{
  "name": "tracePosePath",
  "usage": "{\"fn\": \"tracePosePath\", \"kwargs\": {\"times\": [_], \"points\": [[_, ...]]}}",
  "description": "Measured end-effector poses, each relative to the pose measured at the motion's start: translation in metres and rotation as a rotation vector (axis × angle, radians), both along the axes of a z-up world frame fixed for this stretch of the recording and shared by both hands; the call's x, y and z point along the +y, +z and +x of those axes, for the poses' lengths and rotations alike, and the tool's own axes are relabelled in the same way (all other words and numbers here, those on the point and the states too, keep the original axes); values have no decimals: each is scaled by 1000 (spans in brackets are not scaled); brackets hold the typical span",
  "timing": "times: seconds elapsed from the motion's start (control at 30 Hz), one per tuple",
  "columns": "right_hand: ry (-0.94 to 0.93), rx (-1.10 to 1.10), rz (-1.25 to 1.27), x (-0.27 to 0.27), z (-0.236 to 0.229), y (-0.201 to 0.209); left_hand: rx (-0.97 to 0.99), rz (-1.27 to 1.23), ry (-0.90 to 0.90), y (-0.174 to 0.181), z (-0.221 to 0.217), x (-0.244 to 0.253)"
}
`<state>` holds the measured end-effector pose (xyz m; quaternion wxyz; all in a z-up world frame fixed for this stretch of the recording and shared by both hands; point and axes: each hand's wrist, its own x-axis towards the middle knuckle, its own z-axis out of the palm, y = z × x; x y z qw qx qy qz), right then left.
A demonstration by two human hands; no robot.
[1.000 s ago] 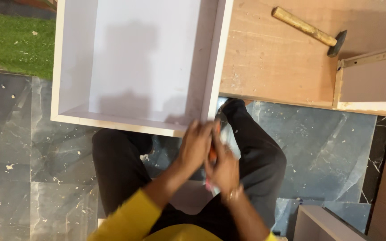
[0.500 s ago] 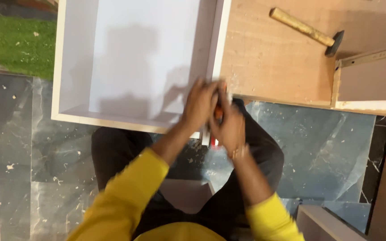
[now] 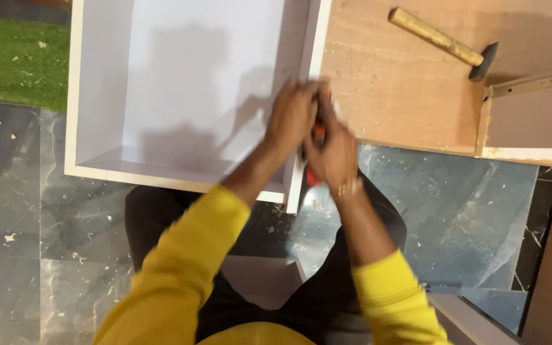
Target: The person uses a hand tool to scrape and trim the edges of a white wooden drawer, handling the drawer by hand while sitting on the floor.
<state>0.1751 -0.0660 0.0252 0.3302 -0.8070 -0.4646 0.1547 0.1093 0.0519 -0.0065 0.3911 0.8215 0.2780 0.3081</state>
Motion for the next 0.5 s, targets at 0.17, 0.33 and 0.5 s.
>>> {"fn": "tracePosePath", "kwargs": {"times": [0.17, 0.33, 0.5], "points": [[0, -48, 57, 37, 21, 8, 78, -119, 14, 7, 31, 36], [-8, -101, -80, -65, -66, 1, 159, -161, -38, 1, -73, -72], [-35, -3, -93, -155, -151, 21, 27, -54, -35, 22, -146, -153]]}}
